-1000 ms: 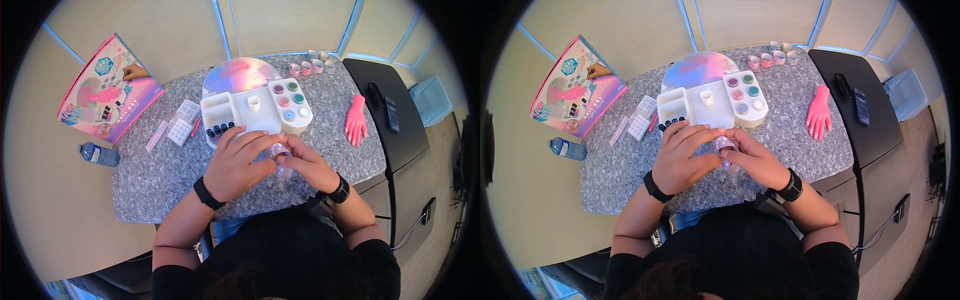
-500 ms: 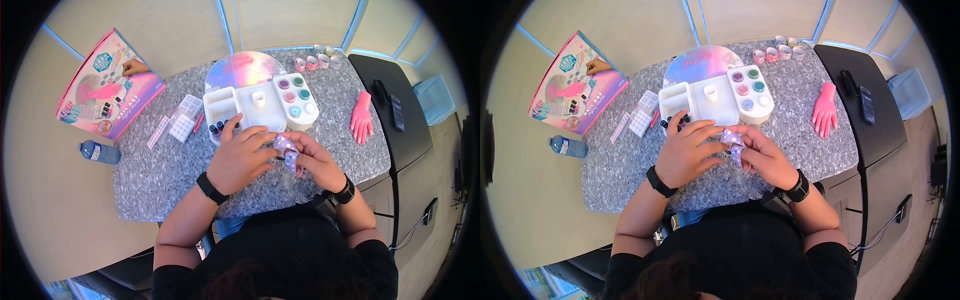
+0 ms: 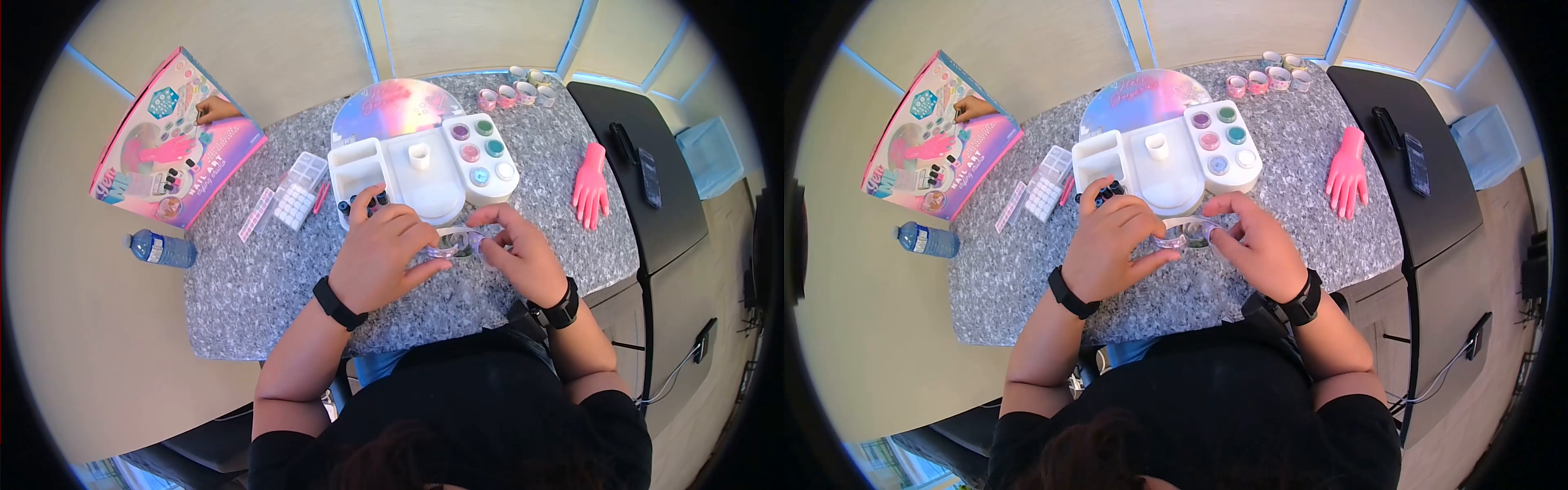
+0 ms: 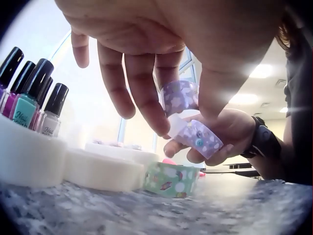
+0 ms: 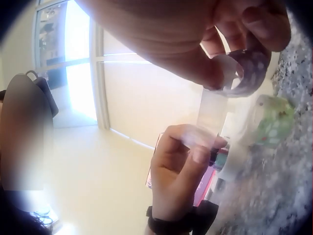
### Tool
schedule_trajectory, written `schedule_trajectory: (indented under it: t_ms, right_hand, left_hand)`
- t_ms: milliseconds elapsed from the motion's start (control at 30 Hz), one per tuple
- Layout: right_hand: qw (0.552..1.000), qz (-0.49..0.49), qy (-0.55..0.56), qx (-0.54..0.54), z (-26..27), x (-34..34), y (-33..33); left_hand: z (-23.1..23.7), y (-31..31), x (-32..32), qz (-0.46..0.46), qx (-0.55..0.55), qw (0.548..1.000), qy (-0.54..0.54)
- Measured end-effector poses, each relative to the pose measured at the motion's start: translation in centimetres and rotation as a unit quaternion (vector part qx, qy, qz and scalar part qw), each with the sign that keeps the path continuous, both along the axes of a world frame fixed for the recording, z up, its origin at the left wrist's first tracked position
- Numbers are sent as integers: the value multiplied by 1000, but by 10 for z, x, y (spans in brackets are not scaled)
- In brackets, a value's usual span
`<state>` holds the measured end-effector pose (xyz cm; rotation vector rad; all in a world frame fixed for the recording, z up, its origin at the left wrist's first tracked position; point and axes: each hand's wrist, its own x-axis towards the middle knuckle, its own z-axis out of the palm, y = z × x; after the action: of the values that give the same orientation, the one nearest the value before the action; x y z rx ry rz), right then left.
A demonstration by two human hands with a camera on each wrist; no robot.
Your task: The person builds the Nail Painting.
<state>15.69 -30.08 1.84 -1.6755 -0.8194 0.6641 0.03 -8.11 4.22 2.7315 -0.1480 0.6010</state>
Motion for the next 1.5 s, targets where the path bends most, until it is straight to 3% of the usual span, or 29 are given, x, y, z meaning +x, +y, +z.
schedule_trajectory:
  t_ms: [167, 267, 400, 467, 700, 900, 967, 1200, 1367, 1500]
  right_hand:
    - [996, 57, -24, -64, 4, -3, 7]
    - [995, 73, -64, -12, -4, -5, 8]
    - [995, 80, -48, -33, 5, -8, 4]
    - [991, 75, -46, -98, 17, -11, 1]
    - [996, 41, -71, -25, 11, -21, 4]
    - [999, 45, -4, 2, 14, -33, 13]
    - [996, 29, 84, 28, 21, -37, 16]
    - [995, 14, 93, 39, 18, -37, 20]
    - [999, 13, 49, -17, 16, -32, 17]
    - [999, -2, -31, 12, -1, -22, 9]
  left_hand:
    - [-2, 9, -2, -9, 13, 1000, 2]
    - [-6, 11, -2, -7, 9, 1000, 9]
    - [4, 8, -6, -15, 13, 999, 27]
    - [7, 7, -6, -5, 7, 1000, 2]
    - [6, 8, -6, 26, 26, 999, -39]
    - [6, -4, -6, -11, -20, 999, -48]
    - [7, -6, -7, -35, -18, 999, -38]
    - [5, -9, -5, -127, -58, 990, -2]
    - [0, -6, -6, -71, -26, 997, -4]
    - [-1, 1, -5, -1, 23, 999, 22]
